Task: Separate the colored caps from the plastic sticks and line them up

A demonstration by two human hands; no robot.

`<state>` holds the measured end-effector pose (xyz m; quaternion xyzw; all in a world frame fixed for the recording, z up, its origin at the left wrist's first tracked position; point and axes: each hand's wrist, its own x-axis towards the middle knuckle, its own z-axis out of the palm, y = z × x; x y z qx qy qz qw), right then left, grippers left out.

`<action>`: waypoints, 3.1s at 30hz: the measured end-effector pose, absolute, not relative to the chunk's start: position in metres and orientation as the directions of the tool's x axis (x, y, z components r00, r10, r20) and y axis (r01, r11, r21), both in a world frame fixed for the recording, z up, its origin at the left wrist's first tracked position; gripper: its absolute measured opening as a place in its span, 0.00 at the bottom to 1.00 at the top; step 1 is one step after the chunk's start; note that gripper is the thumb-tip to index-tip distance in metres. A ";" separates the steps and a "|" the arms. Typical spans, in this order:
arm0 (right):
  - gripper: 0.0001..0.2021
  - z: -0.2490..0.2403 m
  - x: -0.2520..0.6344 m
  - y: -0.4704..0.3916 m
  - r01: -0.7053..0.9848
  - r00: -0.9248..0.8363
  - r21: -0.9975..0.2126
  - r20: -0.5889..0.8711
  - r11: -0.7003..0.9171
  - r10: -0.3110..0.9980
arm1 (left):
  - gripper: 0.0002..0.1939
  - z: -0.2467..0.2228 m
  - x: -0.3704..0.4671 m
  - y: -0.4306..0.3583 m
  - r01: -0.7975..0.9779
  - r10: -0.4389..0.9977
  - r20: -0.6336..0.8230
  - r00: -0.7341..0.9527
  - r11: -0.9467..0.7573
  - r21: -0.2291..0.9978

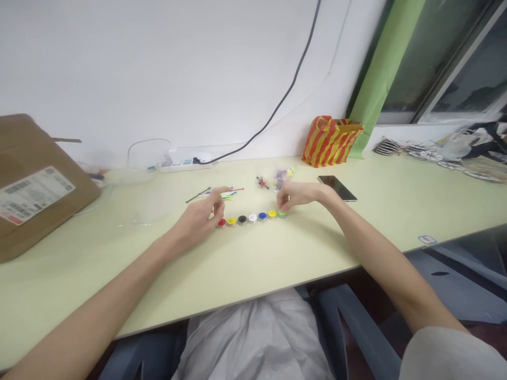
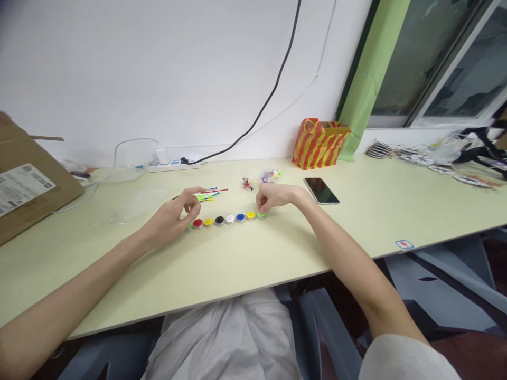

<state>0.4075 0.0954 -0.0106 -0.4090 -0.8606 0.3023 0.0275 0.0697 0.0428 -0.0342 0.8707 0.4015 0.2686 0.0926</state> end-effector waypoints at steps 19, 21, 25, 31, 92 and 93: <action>0.12 -0.011 0.410 0.094 0.710 -0.642 -0.574 -0.290 0.408 0.710 | 0.25 -0.037 0.071 0.042 0.623 0.713 0.415 0.566 -0.699 0.351; 0.12 -0.009 0.414 0.093 0.693 -0.651 -0.588 -0.263 0.417 0.712 | 0.26 -0.037 0.071 0.041 0.619 0.707 0.423 0.566 -0.704 0.349; 0.09 -0.013 0.412 0.097 0.695 -0.582 -0.522 -0.004 0.495 0.813 | 0.26 -0.037 0.072 0.037 0.627 0.719 0.411 0.561 -0.693 0.356; 0.20 -0.040 0.382 0.143 0.875 -0.382 -0.179 0.319 0.450 0.868 | 0.24 -0.039 0.073 0.036 0.610 0.733 0.393 0.556 -0.681 0.406; 0.13 -0.028 0.300 0.039 -0.065 -0.627 -0.892 0.385 0.447 0.677 | 0.07 -0.029 0.087 0.028 0.490 0.584 0.591 0.557 -0.805 0.334; 0.13 -0.029 0.301 0.041 -0.062 -0.654 -0.899 0.365 0.433 0.663 | 0.06 -0.028 0.086 0.027 0.479 0.581 0.579 0.572 -0.810 0.339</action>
